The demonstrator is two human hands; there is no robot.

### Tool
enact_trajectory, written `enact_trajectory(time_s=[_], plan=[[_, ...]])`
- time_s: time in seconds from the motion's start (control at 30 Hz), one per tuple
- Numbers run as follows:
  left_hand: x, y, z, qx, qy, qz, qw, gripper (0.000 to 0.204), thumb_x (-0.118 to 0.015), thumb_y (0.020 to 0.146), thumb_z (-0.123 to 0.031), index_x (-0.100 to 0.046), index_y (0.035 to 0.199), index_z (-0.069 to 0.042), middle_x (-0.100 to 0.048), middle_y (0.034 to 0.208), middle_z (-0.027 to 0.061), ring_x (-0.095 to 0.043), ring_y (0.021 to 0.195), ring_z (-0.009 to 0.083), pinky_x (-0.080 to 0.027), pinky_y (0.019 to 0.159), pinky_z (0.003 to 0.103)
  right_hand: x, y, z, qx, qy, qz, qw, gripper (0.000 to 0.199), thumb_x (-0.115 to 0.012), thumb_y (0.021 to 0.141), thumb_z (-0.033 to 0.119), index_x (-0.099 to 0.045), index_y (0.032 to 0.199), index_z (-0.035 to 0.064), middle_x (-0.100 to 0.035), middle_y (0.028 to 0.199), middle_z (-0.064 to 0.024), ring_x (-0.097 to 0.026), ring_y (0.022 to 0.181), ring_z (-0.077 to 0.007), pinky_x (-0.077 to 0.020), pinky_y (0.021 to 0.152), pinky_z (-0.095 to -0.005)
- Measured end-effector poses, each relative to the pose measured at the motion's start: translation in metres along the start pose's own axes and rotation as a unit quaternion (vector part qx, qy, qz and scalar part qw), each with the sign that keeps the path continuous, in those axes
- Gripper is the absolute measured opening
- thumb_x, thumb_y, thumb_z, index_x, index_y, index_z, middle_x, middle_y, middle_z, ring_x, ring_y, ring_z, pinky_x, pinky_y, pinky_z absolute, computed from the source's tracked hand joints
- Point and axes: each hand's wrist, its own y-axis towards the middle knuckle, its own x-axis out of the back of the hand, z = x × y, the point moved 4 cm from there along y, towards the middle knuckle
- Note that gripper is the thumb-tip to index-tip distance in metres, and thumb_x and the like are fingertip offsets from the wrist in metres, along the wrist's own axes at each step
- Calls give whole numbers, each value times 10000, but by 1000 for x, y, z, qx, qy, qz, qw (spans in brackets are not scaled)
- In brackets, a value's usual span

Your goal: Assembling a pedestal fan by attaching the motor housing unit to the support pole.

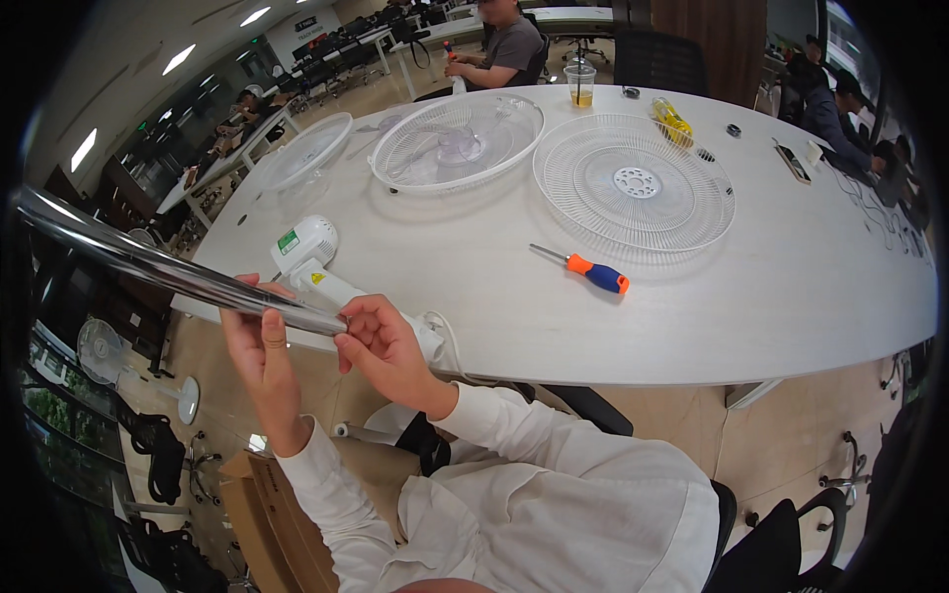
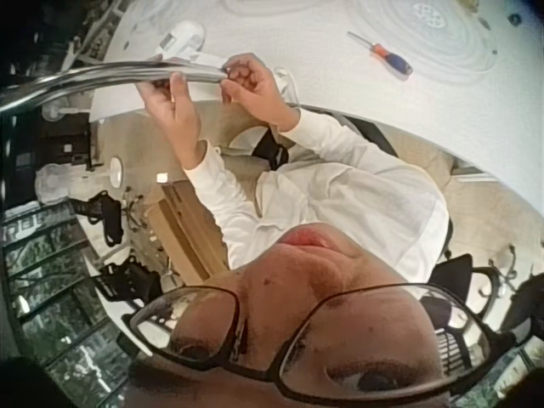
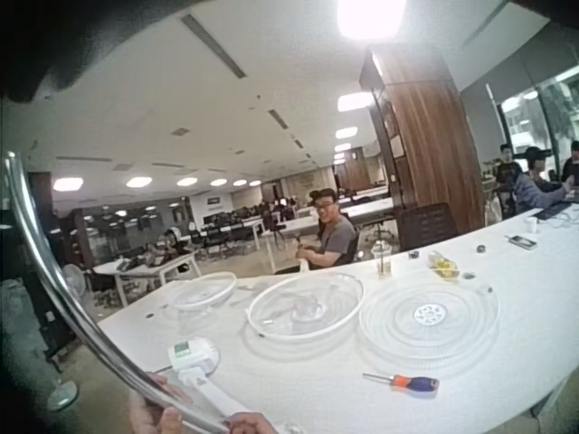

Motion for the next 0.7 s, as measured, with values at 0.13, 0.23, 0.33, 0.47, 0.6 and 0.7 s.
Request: enact_trajectory(time_s=[0.13, 0.23, 0.33, 0.47, 0.6, 0.7], plan=[[-2, -1, 0, 7, 5, 14, 1000, 384, -506, 962, -228, -392, 1253, -5, -560, 1001, 62, -486, 933, 111, -351, 887, 257, -6, -3, 1, 26, 26, -41, 998, 280, -520, 923, 16, -403, 1177, 38, -526, 911, -40, -567, 717, -106, -464, 621, -237], [0, -1, -1, 11, 3, 12, 1000, 383, -511, 960, -228, -397, 1250, -5, -563, 995, 59, -489, 936, 111, -351, 890, 257, -1, -2, -2, 29, 19, -37, 999, 275, -516, 922, 9, -408, 1174, 33, -519, 940, -44, -551, 733, -101, -462, 620, -237], [2, -1, 1, 16, -1, 13, 1000, 383, -518, 957, -228, -401, 1247, -6, -569, 989, 57, -491, 943, 111, -346, 900, 253, 0, -1, -2, 6, -7, -9, 1000, 287, -520, 915, -2, -410, 1178, 36, -502, 945, -35, -525, 749, -90, -453, 631, -239], [3, -3, 9, 4, -55, 5, 998, 354, -539, 942, -201, -416, 1218, -16, -579, 1005, 96, -521, 938, 147, -389, 889, 293, 3, -4, -4, 46, -16, -21, 999, 304, -523, 906, -5, -419, 1188, 35, -501, 941, -30, -495, 754, -83, -438, 653, -232], [-1, -35, 37, 20, -202, -70, 977, 401, -532, 954, -227, -383, 1272, -32, -553, 1108, 107, -552, 1008, 192, -434, 903, 341, 2, -7, 2, 136, -97, -4, 986, 352, -530, 910, 76, -397, 1228, 9, -509, 964, -58, -493, 767, -93, -433, 678, -245], [-21, -66, 55, 76, -358, -90, 926, 393, -509, 965, -219, -374, 1294, -52, -537, 1177, 128, -554, 1078, 218, -469, 909, 378, 4, -9, 2, 181, -122, -72, 973, 417, -607, 865, 152, -404, 1198, 6, -466, 1049, -80, -479, 850, -124, -424, 743, -254]])
